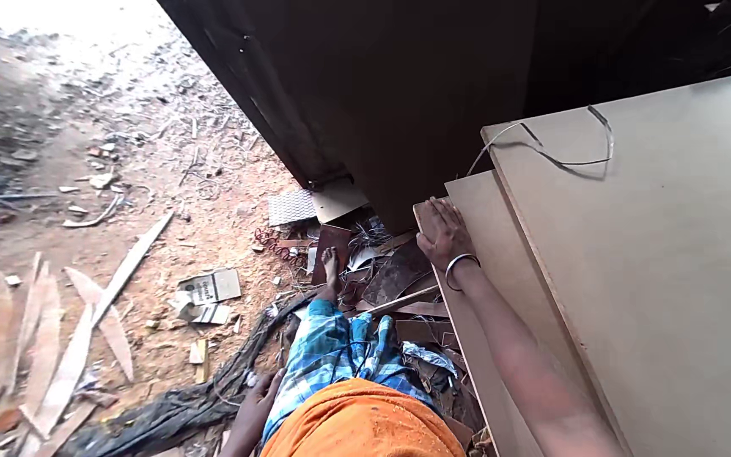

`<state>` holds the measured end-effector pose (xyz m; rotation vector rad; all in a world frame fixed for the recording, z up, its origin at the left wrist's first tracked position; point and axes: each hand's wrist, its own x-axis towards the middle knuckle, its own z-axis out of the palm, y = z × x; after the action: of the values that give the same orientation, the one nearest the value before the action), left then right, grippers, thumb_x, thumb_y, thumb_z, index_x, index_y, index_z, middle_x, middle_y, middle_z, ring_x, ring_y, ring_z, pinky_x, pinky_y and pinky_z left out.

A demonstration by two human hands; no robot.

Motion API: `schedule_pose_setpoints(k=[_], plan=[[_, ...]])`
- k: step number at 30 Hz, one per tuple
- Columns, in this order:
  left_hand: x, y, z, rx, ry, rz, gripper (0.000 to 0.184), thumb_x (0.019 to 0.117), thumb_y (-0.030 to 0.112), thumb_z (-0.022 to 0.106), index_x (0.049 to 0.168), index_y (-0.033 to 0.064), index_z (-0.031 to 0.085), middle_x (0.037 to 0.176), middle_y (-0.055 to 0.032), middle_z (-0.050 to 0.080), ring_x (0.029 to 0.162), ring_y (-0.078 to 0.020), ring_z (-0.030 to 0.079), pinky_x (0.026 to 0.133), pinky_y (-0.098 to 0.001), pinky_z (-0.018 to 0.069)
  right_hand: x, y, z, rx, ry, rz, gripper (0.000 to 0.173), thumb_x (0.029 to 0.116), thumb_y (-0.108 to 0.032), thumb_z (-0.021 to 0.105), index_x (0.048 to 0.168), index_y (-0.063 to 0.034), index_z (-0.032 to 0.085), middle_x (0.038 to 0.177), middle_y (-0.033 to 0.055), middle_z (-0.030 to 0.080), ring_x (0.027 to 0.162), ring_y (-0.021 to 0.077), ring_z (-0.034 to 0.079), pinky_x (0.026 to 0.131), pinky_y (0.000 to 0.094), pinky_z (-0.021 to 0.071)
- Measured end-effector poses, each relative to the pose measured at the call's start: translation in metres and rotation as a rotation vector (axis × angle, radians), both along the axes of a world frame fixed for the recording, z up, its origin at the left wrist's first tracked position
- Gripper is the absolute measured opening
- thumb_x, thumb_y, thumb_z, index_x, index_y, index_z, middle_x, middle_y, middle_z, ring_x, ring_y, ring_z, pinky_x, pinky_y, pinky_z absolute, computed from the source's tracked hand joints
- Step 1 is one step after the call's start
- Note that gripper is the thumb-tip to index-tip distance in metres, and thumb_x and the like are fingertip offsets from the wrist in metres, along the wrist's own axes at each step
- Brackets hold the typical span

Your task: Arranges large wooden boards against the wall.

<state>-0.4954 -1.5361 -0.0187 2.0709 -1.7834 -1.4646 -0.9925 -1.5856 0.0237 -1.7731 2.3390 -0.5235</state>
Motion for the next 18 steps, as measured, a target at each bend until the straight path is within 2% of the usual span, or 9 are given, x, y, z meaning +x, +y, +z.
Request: schedule_pose_setpoints(k=[2, 5, 7, 9, 12, 15, 18], plan=[[-0.007, -0.005, -0.006, 0.066, 0.004, -0.031, 0.041, 0.1091, 0.037, 0.045, 0.126, 0.0057, 0.066, 0.114, -0.0136, 0.071, 0.107, -0.0210, 0.068, 0.098, -0.0480, 0.0513, -0.003, -0.015, -0.001, -0.017, 0.023, -0.033, 0.071, 0.0949, -0.045, 0.059, 0.155, -0.0096, 0.046, 0.161, 0.0060, 0.045, 0.154, 0.0260, 0.033, 0.128, 0.0469, 0.0192], [-0.019, -0.020, -0.018, 0.129, 0.019, -0.090, 0.042, 0.1099, 0.035, 0.044, 0.132, 0.0060, 0.064, 0.122, -0.0153, 0.070, 0.115, -0.0229, 0.066, 0.104, -0.0489, 0.0492, -0.005, -0.025, 0.001, 0.038, 0.039, -0.105, 0.067, 0.0932, -0.056, 0.058, 0.150, -0.0206, 0.055, 0.156, -0.0027, 0.052, 0.154, 0.0232, 0.032, 0.126, 0.0622, 0.0052], [-0.026, -0.035, -0.022, 0.145, -0.009, -0.106, 0.045, 0.1104, 0.037, 0.042, 0.134, 0.0053, 0.063, 0.127, -0.0186, 0.068, 0.121, -0.0279, 0.064, 0.107, -0.0529, 0.0459, -0.007, -0.028, 0.003, 0.050, 0.030, -0.128, 0.060, 0.0921, -0.059, 0.059, 0.143, -0.0254, 0.062, 0.150, -0.0055, 0.057, 0.152, 0.0216, 0.036, 0.124, 0.0677, 0.0035], [-0.027, -0.049, -0.026, 0.161, -0.018, -0.115, 0.047, 0.1101, 0.039, 0.042, 0.135, 0.0044, 0.062, 0.130, -0.0211, 0.065, 0.124, -0.0316, 0.061, 0.108, -0.0561, 0.0443, -0.008, -0.029, 0.002, 0.021, 0.019, -0.120, 0.055, 0.0924, -0.056, 0.061, 0.136, -0.0240, 0.068, 0.142, -0.0023, 0.063, 0.146, 0.0222, 0.045, 0.125, 0.0657, 0.0103], [-0.028, -0.063, -0.036, 0.146, -0.019, -0.083, 0.045, 0.1089, 0.041, 0.044, 0.129, 0.0074, 0.065, 0.122, -0.0166, 0.069, 0.115, -0.0279, 0.066, 0.102, -0.0557, 0.0482, -0.009, -0.034, -0.003, -0.062, 0.025, -0.099, 0.048, 0.0930, -0.052, 0.064, 0.125, -0.0187, 0.074, 0.131, 0.0010, 0.070, 0.134, 0.0220, 0.057, 0.125, 0.0555, 0.0242], [-0.031, -0.067, -0.040, 0.142, 0.020, -0.023, 0.041, 0.1096, 0.036, 0.044, 0.125, 0.0048, 0.067, 0.115, -0.0168, 0.071, 0.110, -0.0270, 0.067, 0.099, -0.0552, 0.0491, -0.009, -0.036, -0.006, -0.122, 0.010, -0.097, 0.044, 0.0947, -0.050, 0.066, 0.120, -0.0161, 0.077, 0.125, 0.0018, 0.073, 0.129, 0.0224, 0.061, 0.124, 0.0528, 0.0283], [-0.031, -0.071, -0.037, 0.155, 0.037, 0.045, 0.040, 0.1094, 0.036, 0.045, 0.121, 0.0056, 0.068, 0.109, -0.0134, 0.071, 0.102, -0.0223, 0.067, 0.094, -0.0519, 0.0511, -0.007, -0.049, -0.001, -0.192, -0.036, -0.169, 0.033, 0.0978, -0.044, 0.067, 0.099, -0.0148, 0.081, 0.106, 0.0008, 0.078, 0.112, 0.0178, 0.070, 0.121, 0.0485, 0.0367]])
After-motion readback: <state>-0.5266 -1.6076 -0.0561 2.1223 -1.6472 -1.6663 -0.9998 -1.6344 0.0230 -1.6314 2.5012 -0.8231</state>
